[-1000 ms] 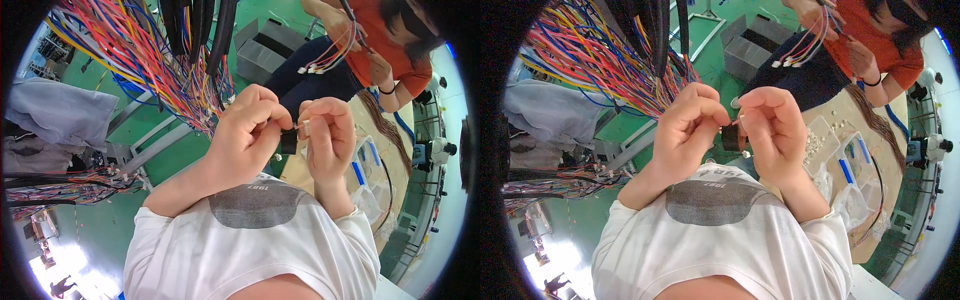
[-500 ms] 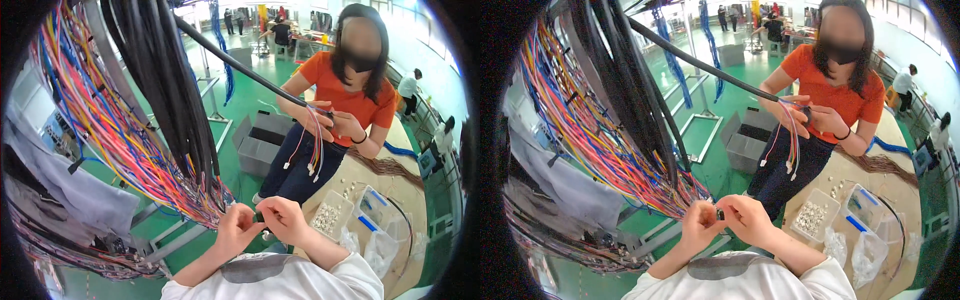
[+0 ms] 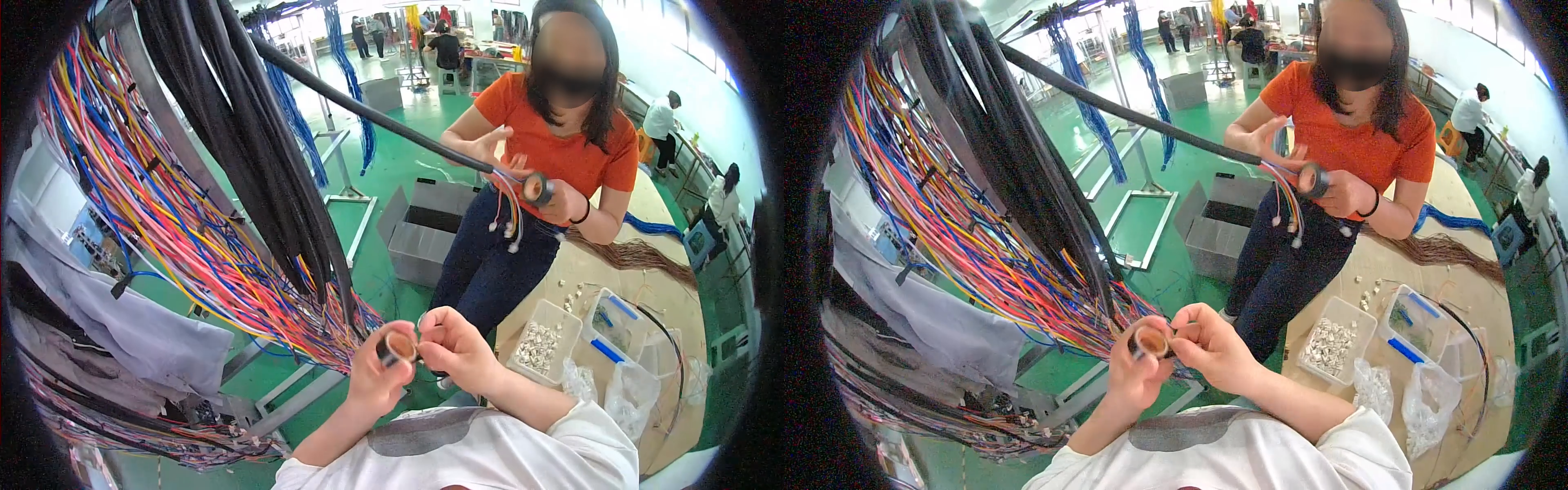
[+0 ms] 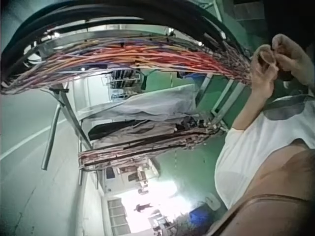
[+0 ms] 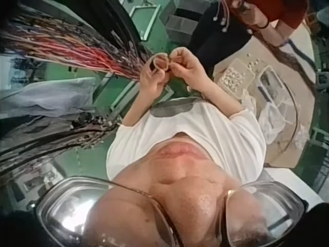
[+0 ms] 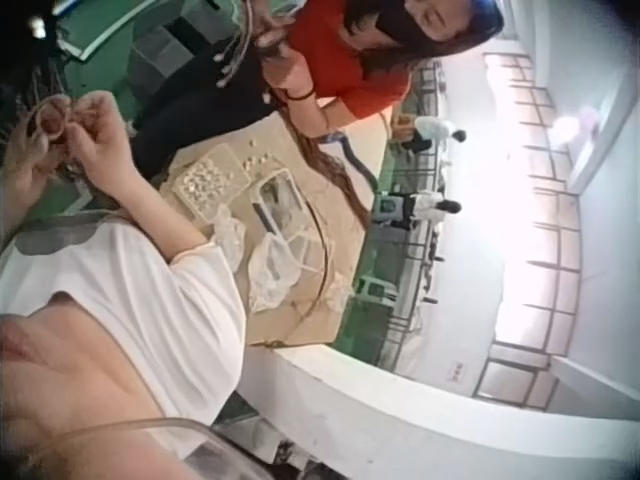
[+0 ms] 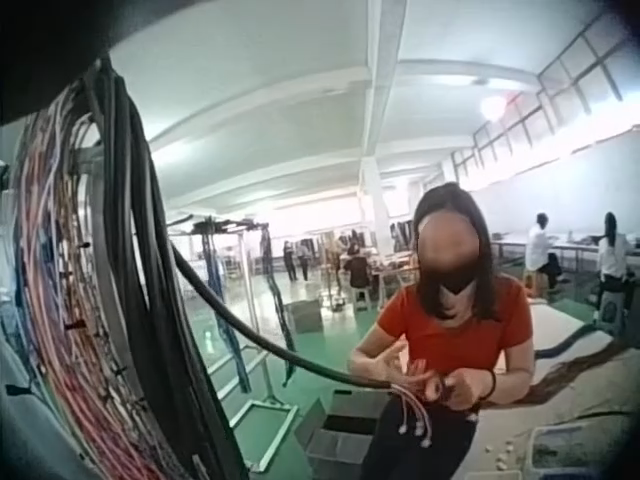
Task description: The recorder is assembling and wrapping multi-colored wire harnesses with black electrical tape in a factory setting.
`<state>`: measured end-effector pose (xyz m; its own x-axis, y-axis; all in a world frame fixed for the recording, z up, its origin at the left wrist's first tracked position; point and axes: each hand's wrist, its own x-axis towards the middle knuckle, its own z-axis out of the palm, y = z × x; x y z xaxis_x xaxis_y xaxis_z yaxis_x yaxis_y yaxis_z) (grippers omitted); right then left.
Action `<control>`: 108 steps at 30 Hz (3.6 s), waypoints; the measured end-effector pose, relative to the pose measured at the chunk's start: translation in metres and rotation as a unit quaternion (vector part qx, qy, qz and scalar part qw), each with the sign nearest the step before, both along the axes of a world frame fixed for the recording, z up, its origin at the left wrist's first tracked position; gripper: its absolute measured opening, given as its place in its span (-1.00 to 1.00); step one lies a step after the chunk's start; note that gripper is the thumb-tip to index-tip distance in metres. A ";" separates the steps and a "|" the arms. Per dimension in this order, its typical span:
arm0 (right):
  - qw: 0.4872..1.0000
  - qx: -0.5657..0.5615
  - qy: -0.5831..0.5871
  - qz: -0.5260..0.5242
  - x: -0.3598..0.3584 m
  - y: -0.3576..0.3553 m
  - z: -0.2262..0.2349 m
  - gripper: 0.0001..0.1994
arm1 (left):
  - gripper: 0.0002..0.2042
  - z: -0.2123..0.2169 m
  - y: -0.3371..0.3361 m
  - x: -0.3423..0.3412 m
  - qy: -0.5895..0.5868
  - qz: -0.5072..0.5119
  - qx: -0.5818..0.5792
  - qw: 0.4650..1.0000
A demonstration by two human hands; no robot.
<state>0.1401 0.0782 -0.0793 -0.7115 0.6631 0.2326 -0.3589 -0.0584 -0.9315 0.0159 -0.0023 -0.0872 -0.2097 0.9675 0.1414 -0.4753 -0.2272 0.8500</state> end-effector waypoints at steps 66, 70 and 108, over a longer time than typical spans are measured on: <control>0.927 0.348 0.024 -0.139 0.002 -0.002 0.011 -0.86 | -0.59 0.029 -0.013 -0.006 -0.101 -0.064 -0.055 0.991; 0.963 0.245 -0.050 -0.099 0.013 -0.002 0.024 -0.85 | -0.58 0.022 -0.020 -0.005 0.144 0.006 0.122 0.982; 0.985 0.128 -0.083 -0.084 0.003 -0.005 0.051 -0.86 | -0.58 0.026 -0.004 0.001 0.375 0.213 -0.037 0.901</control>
<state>0.1432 0.0735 -0.0284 -0.6382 0.7100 0.2977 -0.1859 0.2331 -0.9545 0.0173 -0.0061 -0.0615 -0.4358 0.8345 0.3371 0.3568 -0.1836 0.9159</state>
